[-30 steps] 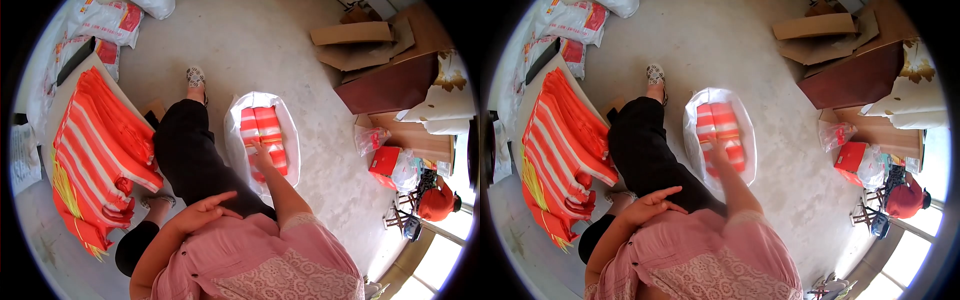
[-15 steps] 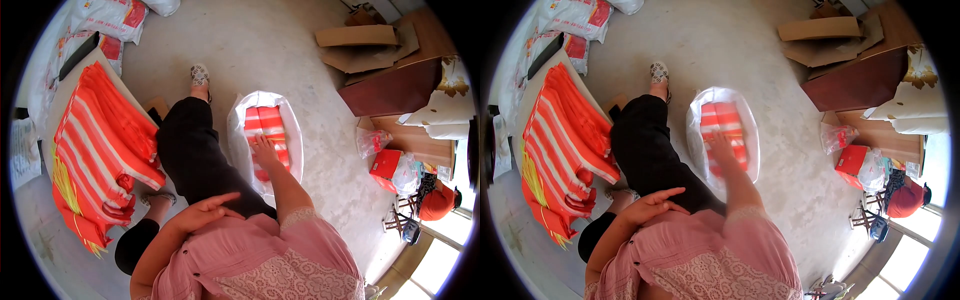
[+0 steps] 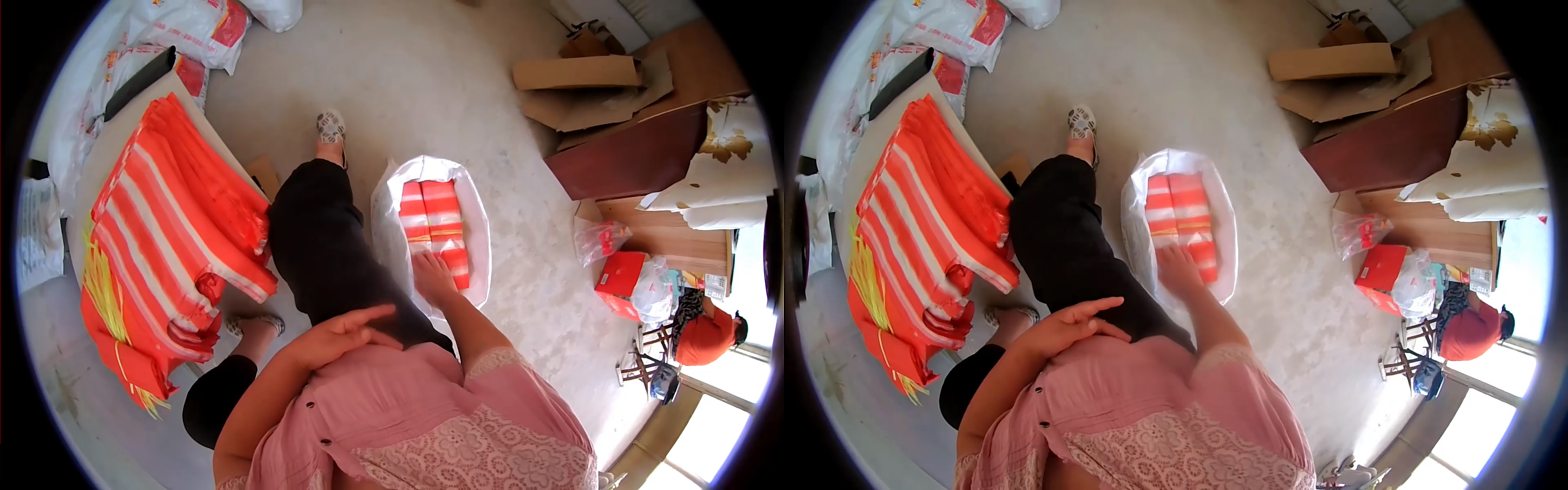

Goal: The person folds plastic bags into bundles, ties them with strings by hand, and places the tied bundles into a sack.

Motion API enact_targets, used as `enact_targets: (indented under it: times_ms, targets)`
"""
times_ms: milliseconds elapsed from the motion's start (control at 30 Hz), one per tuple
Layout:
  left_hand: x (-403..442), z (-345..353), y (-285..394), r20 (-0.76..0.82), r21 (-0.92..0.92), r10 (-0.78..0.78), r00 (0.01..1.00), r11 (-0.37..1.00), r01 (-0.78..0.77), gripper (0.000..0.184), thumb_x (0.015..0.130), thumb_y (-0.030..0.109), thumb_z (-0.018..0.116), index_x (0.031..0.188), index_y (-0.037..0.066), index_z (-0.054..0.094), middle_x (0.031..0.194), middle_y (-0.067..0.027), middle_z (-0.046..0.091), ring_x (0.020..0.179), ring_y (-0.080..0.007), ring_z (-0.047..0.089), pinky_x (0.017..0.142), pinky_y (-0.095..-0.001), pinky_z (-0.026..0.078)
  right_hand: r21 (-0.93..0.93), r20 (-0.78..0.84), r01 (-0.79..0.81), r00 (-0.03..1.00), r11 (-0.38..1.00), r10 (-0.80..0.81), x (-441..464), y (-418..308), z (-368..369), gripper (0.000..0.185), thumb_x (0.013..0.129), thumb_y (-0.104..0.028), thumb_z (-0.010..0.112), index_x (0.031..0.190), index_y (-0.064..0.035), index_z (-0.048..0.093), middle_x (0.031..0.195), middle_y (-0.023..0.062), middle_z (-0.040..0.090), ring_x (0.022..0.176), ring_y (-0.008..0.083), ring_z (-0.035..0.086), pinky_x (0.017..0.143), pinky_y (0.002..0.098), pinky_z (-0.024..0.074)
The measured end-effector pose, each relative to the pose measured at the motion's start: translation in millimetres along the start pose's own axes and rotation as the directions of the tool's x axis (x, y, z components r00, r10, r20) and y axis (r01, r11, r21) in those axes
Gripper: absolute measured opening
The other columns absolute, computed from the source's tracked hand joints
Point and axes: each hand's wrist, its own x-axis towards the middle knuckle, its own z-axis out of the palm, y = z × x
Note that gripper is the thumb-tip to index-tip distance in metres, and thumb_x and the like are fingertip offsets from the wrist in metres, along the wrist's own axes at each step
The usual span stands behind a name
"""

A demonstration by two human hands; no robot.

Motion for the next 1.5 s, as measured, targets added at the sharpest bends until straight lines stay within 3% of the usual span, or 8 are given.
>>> enact_targets:
  times_ms: [200, 333, 467, 667, 800, 933, 1100, 1500]
  targets:
    - [-32.6, -12.7, -10.1, -0.201, 0.073, 0.069, 0.977, 0.996, -0.055, 0.053, 0.109, 0.023, 0.058, 0.156, 0.004, 0.044, 0.130, -0.0216, 0.070, 0.123, -0.0277, 0.067, 0.108, -0.0372, 0.051, 0.566, -0.325, -0.129, 0.873, 0.814, 0.364, 34.5, 24.4, 28.8, 0.034, 0.095, -0.017, 0.063, 0.126, -0.0065, 0.072, 0.150, 0.0191, 0.055, 0.142, 0.0385, 0.047, 0.121, 0.0482, 0.0380]
    - [-104.8, -39.0, -39.4, -0.528, 0.236, 0.161, 0.834, 0.971, -0.038, 0.045, 0.107, 0.027, 0.061, 0.143, 0.001, 0.056, 0.126, -0.0175, 0.071, 0.117, -0.0266, 0.070, 0.101, -0.0379, 0.055, 0.384, -0.644, 0.108, 0.743, 0.917, 0.182, 64.1, 15.5, -26.5, 0.034, 0.093, -0.011, 0.072, 0.126, -0.0068, 0.069, 0.141, 0.0213, 0.061, 0.132, 0.0425, 0.056, 0.115, 0.0504, 0.0450]
    - [-223.7, -52.3, -68.6, -0.727, 0.672, 0.285, 0.625, 0.485, 0.560, 0.039, 0.095, 0.033, 0.071, 0.120, 0.004, 0.073, 0.110, -0.0156, 0.077, 0.105, -0.0317, 0.074, 0.089, -0.0426, 0.058, 0.559, -0.707, 0.331, 0.669, 0.760, 0.229, 99.5, -20.1, -109.5, 0.036, 0.099, -0.013, 0.066, 0.134, -0.0025, 0.063, 0.136, 0.0224, 0.062, 0.120, 0.0373, 0.064, 0.102, 0.0439, 0.0540]
    - [-384.0, -37.4, -157.2, -0.803, 0.111, 0.561, -0.200, 0.472, 0.875, 0.043, 0.089, 0.032, 0.074, 0.121, 0.003, 0.072, 0.114, -0.0193, 0.074, 0.109, -0.0424, 0.068, 0.094, -0.0517, 0.055, 0.708, -0.639, 0.498, 0.753, 0.500, 0.154, 108.3, -102.1, -214.3, 0.048, 0.109, -0.025, 0.059, 0.150, -0.0005, 0.054, 0.144, 0.0148, 0.063, 0.131, 0.0242, 0.061, 0.114, 0.0361, 0.0452]
    - [-404.5, -64.8, -235.0, -0.711, 0.094, 0.536, -0.454, 0.713, 0.695, 0.043, 0.095, 0.032, 0.069, 0.126, 0.002, 0.070, 0.129, -0.0188, 0.069, 0.122, -0.0395, 0.063, 0.105, -0.0489, 0.050, 0.710, -0.624, 0.681, 0.727, 0.180, -0.287, 15.9, -193.8, -292.7, 0.055, 0.112, -0.038, 0.053, 0.147, 0.0042, 0.055, 0.143, 0.0181, 0.064, 0.133, 0.0283, 0.060, 0.116, 0.0416, 0.0435]
    - [-380.8, -63.6, -242.0, -0.519, 0.087, 0.578, -0.630, 0.769, 0.634, 0.037, 0.097, 0.029, 0.066, 0.122, 0.003, 0.072, 0.127, -0.0169, 0.070, 0.119, -0.0384, 0.064, 0.104, -0.0482, 0.050, 0.736, -0.505, 0.627, 0.258, -0.255, -0.823, -114.5, -266.8, -342.5, 0.072, 0.111, -0.057, 0.037, 0.135, 0.0038, 0.067, 0.128, 0.0184, 0.071, 0.121, 0.0319, 0.067, 0.109, 0.0463, 0.0480]
    - [-366.6, -58.1, -208.0, -0.443, 0.145, 0.638, -0.630, 0.745, 0.651, 0.029, 0.095, 0.027, 0.069, 0.112, 0.003, 0.075, 0.120, -0.0155, 0.073, 0.114, -0.0379, 0.065, 0.101, -0.0485, 0.051, 0.710, -0.654, 0.014, -0.359, -0.704, -0.666, -185.7, -359.2, -336.8, 0.090, 0.107, -0.064, 0.041, 0.157, 0.0104, 0.041, 0.153, 0.0406, 0.045, 0.139, 0.0495, 0.053, 0.111, 0.0558, 0.0473]
    - [-361.0, -71.1, -174.6, -0.455, 0.165, 0.645, -0.614, 0.739, 0.653, 0.019, 0.092, 0.022, 0.072, 0.101, 0.005, 0.074, 0.104, -0.0139, 0.074, 0.101, -0.0375, 0.068, 0.090, -0.0483, 0.054, 0.739, -0.662, -0.030, -0.219, -0.673, -0.717, -131.8, -337.4, -358.5, 0.082, 0.108, -0.064, 0.040, 0.148, 0.0080, 0.044, 0.147, 0.0388, 0.048, 0.135, 0.0506, 0.054, 0.114, 0.0565, 0.0445]
